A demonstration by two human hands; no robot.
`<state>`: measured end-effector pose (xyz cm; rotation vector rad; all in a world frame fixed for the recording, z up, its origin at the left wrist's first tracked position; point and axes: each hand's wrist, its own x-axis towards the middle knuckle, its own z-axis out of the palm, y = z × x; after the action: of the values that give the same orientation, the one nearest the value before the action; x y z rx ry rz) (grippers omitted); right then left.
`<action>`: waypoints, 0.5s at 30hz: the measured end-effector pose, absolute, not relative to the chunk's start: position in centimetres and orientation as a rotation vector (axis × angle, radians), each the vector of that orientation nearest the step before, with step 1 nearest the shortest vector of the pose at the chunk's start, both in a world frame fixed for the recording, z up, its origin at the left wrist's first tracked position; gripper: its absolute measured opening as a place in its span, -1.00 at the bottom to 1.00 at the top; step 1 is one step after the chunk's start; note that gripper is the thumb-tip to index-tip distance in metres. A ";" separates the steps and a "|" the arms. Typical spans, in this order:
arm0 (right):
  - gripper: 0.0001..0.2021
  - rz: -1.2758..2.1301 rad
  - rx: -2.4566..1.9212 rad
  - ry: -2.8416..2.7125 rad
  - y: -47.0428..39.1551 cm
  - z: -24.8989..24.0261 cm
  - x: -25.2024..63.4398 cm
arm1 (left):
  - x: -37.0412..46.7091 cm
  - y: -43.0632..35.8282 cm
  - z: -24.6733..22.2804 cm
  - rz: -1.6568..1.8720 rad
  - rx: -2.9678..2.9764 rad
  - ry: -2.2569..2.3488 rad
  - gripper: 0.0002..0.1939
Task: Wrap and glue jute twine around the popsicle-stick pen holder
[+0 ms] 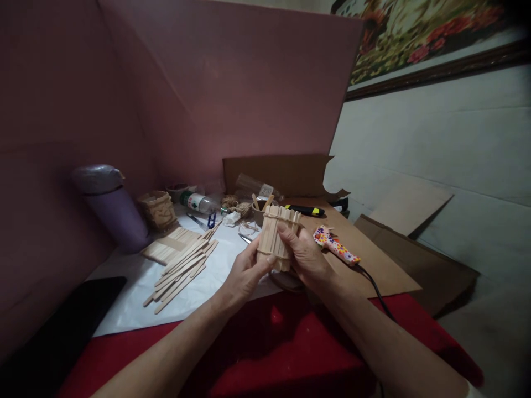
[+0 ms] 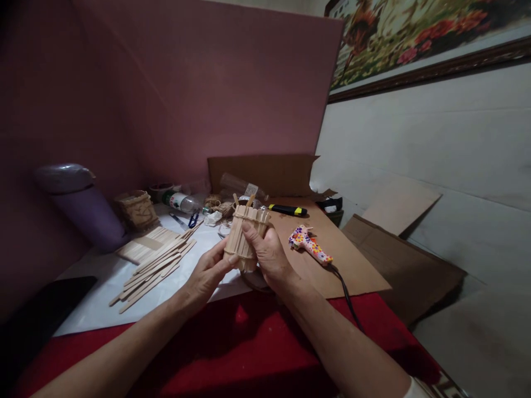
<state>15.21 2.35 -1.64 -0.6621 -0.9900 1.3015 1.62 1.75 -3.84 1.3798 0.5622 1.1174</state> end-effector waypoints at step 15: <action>-0.53 1.332 -0.677 -0.991 2.6 -1.9 15.4 | 1.8 1.5 -3.5 1.147 1.384 0.577 -0.45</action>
<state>15.40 2.58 -1.91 -0.6770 -0.9911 1.3320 1.81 1.45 -3.49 1.3840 0.5766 1.1468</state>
